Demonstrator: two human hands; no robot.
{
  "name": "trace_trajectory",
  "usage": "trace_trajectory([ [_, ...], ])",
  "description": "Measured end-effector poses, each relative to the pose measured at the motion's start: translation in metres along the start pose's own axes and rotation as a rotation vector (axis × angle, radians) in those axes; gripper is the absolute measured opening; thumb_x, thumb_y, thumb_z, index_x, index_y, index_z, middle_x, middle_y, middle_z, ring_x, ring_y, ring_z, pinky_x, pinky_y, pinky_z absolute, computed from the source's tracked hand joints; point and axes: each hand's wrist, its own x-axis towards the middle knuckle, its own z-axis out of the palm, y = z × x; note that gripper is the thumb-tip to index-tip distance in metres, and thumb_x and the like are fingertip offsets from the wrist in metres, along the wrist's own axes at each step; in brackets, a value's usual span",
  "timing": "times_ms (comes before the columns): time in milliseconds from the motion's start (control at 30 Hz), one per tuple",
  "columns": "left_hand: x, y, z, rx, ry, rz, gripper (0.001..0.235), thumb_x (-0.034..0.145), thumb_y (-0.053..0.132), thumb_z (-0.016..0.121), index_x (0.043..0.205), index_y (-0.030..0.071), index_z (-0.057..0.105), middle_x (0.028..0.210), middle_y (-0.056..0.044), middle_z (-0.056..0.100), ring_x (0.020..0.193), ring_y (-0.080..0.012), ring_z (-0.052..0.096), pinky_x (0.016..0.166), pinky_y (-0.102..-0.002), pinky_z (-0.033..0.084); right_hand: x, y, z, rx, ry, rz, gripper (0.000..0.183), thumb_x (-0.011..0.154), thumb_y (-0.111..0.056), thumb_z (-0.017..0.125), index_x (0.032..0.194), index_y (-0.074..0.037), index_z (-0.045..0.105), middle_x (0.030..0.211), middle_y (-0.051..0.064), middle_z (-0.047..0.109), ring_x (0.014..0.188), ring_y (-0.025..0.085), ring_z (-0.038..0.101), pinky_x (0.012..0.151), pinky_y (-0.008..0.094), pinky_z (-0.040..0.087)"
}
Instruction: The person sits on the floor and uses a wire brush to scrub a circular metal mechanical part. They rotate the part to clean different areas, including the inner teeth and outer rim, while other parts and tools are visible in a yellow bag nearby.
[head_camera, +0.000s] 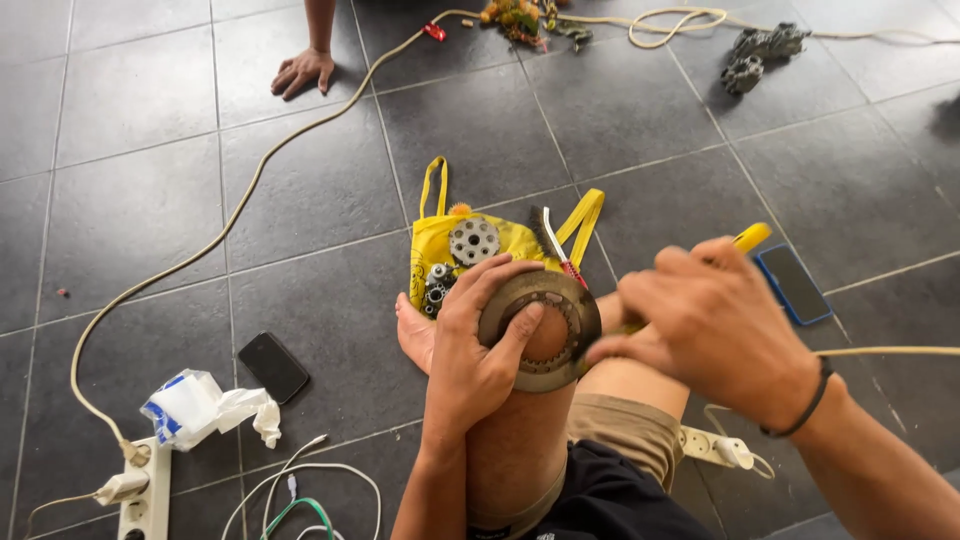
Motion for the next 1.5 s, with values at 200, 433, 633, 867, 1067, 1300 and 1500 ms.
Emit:
trace_trajectory([
  [200,0.0,0.0,-0.001,0.011,-0.013,-0.005,0.032,0.091,0.028,0.064,0.121,0.017,0.071,0.125,-0.009,0.072,0.134,-0.0245,0.057,0.115,-0.042,0.04,-0.007,-0.021,0.002,0.113,-0.001,-0.062,0.054,0.086,-0.071,0.068,0.082,-0.018,0.06,0.083,-0.005,0.068,0.078,0.02,0.061,0.078,0.038,0.041],
  [433,-0.001,0.0,0.0,-0.01,0.001,0.032,0.033,0.089,0.022,0.064,0.12,0.012,0.071,0.123,-0.006,0.074,0.132,-0.026,0.059,0.117,-0.042,0.039,-0.002,-0.006,0.004,0.003,0.053,0.024,0.056,0.072,-0.079,0.074,0.07,-0.026,0.056,0.065,-0.005,0.055,0.072,0.02,0.057,0.082,0.04,0.037],
  [633,-0.004,0.0,0.001,0.007,0.034,-0.006,0.032,0.092,0.028,0.065,0.122,0.017,0.07,0.126,-0.007,0.072,0.133,-0.0239,0.059,0.116,-0.042,0.037,-0.005,0.006,0.009,0.146,0.055,0.216,0.056,0.071,-0.074,0.072,0.069,-0.02,0.058,0.064,-0.005,0.055,0.067,0.017,0.057,0.089,0.037,0.036],
  [867,-0.019,-0.035,0.035,-0.508,0.373,-0.035,0.035,0.101,0.01,0.058,0.135,0.007,0.057,0.13,-0.013,0.069,0.124,-0.023,0.066,0.115,-0.032,0.045,-0.002,-0.026,0.008,0.657,0.101,0.456,0.055,0.086,-0.062,0.053,0.107,-0.014,0.068,0.08,-0.002,0.067,0.068,0.014,0.058,0.074,0.031,0.044],
  [1067,-0.025,-0.045,0.098,-1.558,0.326,-0.088,0.05,0.108,0.032,0.045,0.153,0.012,0.039,0.151,-0.022,0.05,0.138,-0.0384,0.052,0.116,-0.053,0.045,0.002,-0.026,0.002,0.508,0.18,0.487,0.047,0.093,-0.055,0.056,0.111,-0.012,0.067,0.079,0.0,0.065,0.073,0.014,0.063,0.089,0.036,0.034],
  [1300,-0.012,-0.021,0.093,-2.024,0.056,-0.186,0.075,0.092,0.062,0.056,0.155,0.024,0.04,0.169,0.0,0.032,0.146,-0.0493,0.036,0.12,-0.068,0.028,-0.014,-0.019,0.009,0.348,0.204,0.571,0.031,0.1,-0.038,0.066,0.113,-0.01,0.064,0.101,0.0,0.073,0.084,0.018,0.07,0.094,0.043,0.042],
  [1500,-0.016,-0.032,0.094,-1.939,0.055,-0.214,0.078,0.094,0.056,0.048,0.16,0.015,0.035,0.169,-0.013,0.032,0.152,-0.0411,0.034,0.119,-0.054,0.035,-0.01,-0.038,-0.008,0.426,0.158,0.435,0.024,0.106,-0.015,0.056,0.127,-0.012,0.067,0.096,0.002,0.067,0.058,0.018,0.049,0.06,0.034,0.044],
])
